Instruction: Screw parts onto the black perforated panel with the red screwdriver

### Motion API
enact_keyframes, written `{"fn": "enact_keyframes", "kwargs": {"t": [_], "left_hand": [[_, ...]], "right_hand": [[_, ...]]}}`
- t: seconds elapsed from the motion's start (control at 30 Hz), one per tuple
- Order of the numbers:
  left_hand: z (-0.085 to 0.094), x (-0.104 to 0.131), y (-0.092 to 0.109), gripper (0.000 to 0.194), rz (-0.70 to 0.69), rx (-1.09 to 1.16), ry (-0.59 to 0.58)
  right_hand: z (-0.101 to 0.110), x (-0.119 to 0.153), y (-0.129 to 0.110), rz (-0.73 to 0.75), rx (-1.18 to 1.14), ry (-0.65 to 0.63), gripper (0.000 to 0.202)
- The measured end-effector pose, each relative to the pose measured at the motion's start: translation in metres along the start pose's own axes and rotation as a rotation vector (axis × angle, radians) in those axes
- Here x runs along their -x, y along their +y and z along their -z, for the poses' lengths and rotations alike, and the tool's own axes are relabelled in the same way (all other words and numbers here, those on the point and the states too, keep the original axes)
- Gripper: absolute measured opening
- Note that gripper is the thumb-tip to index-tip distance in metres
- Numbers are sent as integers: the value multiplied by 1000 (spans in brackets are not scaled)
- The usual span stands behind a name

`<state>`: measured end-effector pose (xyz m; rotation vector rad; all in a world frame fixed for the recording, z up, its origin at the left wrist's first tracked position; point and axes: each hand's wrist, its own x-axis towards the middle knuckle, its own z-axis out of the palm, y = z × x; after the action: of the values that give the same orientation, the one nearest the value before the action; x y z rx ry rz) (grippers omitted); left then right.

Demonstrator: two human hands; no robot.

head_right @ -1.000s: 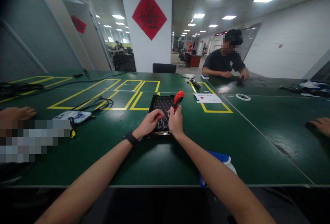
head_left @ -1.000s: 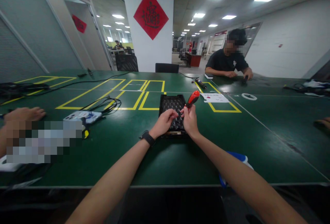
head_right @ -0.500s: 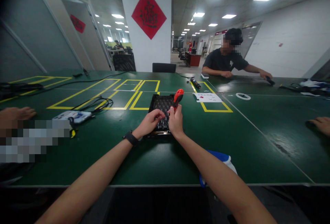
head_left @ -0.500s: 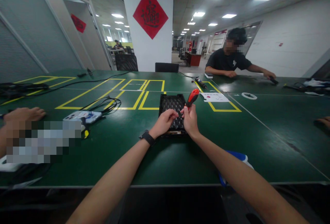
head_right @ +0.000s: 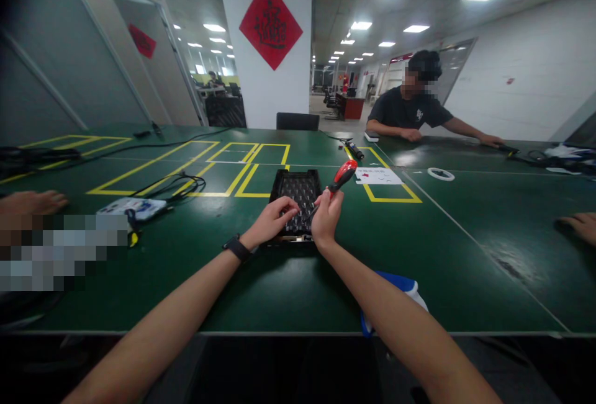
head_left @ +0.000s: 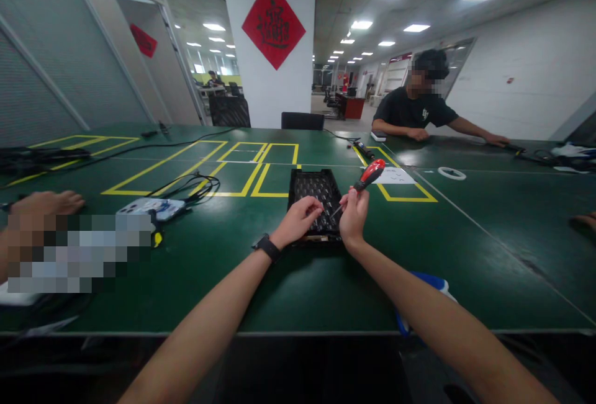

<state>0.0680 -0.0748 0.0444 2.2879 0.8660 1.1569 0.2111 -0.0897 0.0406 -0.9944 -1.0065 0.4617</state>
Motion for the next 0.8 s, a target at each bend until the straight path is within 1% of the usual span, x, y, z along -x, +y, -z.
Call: {"fn": "enact_keyframes", "kwargs": {"t": [0.1,0.2,0.3,0.47,0.8], "left_hand": [[2,0,2,25,3,-20,-16],[4,1,6,36,-15,-32,-66],[4,1,8,43,-17,-39,-90],[4,2,9,46,2,-83,-142],[6,3,13,50,-42,-110,-208]], "right_hand": [[-1,0,3,9,-10,83,27],[-2,0,5,-13,-13,45,27],[-3,1,5,-25,-6,-10,27],[-4,2,5,-30,6,-64,28],[-5,2,8,-31,25,-81,27]]}}
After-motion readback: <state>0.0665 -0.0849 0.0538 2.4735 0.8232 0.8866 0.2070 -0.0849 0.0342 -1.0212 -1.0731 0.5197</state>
